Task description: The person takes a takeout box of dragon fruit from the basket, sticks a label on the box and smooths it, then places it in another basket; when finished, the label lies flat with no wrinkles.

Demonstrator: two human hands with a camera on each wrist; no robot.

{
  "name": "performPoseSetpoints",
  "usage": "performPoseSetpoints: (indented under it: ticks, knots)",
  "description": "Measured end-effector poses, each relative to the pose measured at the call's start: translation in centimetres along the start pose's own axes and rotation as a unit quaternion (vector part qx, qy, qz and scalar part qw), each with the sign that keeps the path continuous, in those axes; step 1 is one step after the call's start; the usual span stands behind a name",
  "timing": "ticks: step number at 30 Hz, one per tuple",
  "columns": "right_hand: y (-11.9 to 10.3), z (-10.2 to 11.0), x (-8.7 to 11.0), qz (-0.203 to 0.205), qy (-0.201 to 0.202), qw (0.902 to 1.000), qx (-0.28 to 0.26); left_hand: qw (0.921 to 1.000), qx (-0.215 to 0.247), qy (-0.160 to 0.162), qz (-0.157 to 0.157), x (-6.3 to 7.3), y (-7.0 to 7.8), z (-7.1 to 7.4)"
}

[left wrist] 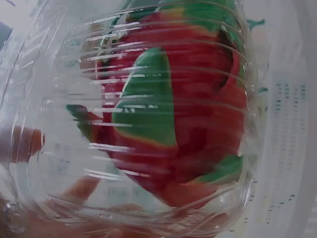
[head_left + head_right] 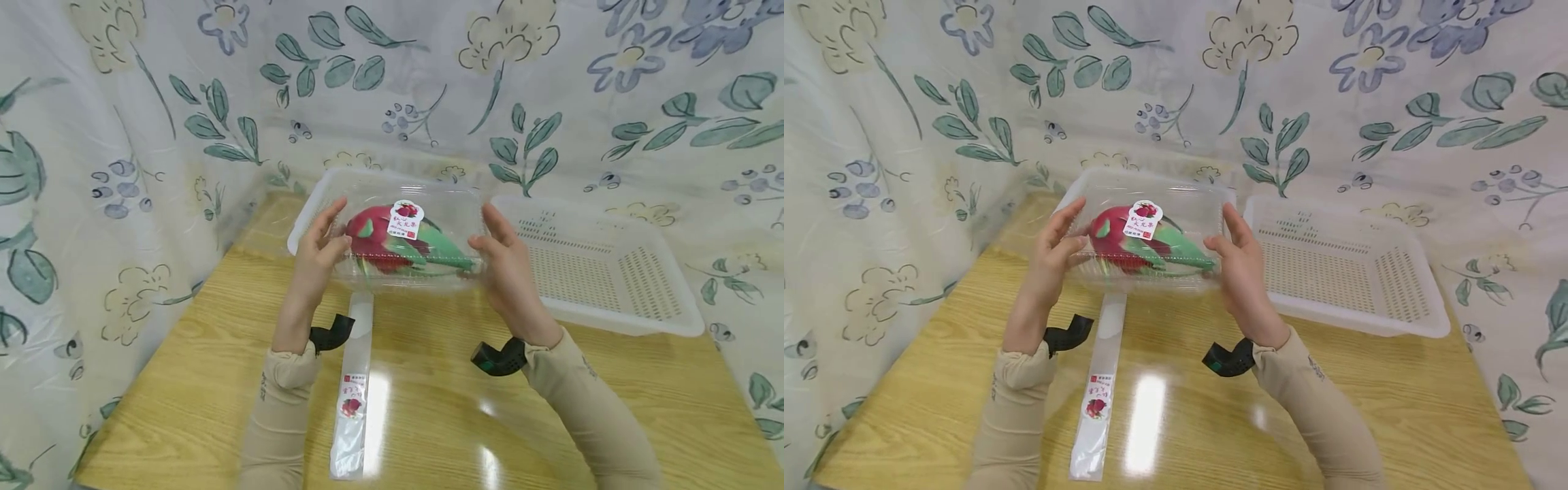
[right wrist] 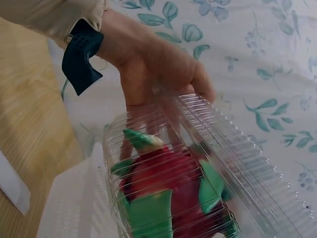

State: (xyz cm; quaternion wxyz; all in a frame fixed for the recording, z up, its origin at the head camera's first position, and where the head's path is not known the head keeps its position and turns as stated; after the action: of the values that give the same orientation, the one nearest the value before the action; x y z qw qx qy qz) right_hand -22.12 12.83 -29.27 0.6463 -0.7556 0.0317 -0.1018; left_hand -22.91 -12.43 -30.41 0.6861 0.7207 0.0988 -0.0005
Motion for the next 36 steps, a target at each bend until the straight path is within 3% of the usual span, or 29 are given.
performPoseSetpoints:
  ticks: [4,8,12,15,20,23,26,30,36]
  knots:
    - [-0.3,-0.8,-0.6,0.012,0.005,0.9999,0.010,0.9999,0.007,0.006,0.009,-0.5,-0.1,0.5]
    - [-0.6,-1.1,-1.2,0.018,0.018,0.9996,0.008,0.9991,0.036,0.022,-0.003,-0.8,-0.1,0.8]
    - [-0.8,-1.3,-1.9,0.012,0.026,0.9996,0.000,0.9942,0.080,0.066,-0.030,-1.0,-0.6,1.4]
    - [-0.6,-1.5,-2.4,-0.008,0.027,0.9996,-0.005,0.9888,0.084,0.111,-0.054,-1.1,-1.3,2.1]
    - [-0.3,-1.5,-3.4,-0.018,0.044,0.9989,0.005,0.9800,0.007,0.188,-0.065,-1.3,-3.2,3.4]
    - [-0.2,-1.6,-4.1,-0.022,0.054,0.9983,0.007,0.9720,-0.069,0.223,-0.031,-1.3,-4.6,3.9]
    - [-0.1,-1.8,-4.8,-0.036,0.056,0.9978,0.004,0.9634,-0.133,0.232,0.012,-1.3,-5.9,4.0]
    - [0.1,-2.5,-5.6,-0.056,0.048,0.9973,-0.003,0.9575,-0.157,0.240,0.030,-1.4,-6.9,3.8]
    - [0.3,-4.0,-7.5,-0.069,0.062,0.9957,-0.006,0.9508,-0.168,0.260,0.018,-1.6,-7.2,4.0]
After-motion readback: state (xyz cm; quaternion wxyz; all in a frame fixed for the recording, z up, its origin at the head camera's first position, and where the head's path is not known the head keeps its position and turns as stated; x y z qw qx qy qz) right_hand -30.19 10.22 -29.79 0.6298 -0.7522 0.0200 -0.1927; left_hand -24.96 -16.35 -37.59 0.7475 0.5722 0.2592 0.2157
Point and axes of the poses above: each hand's wrist, its own x-axis away from the middle knuckle, its own z-axis out of the back of the hand, y = z × x, the point moved 6 cm from there along -x, towards the middle knuckle, and after that the axes turned 12 degrees about y, right-handed, at the moved point
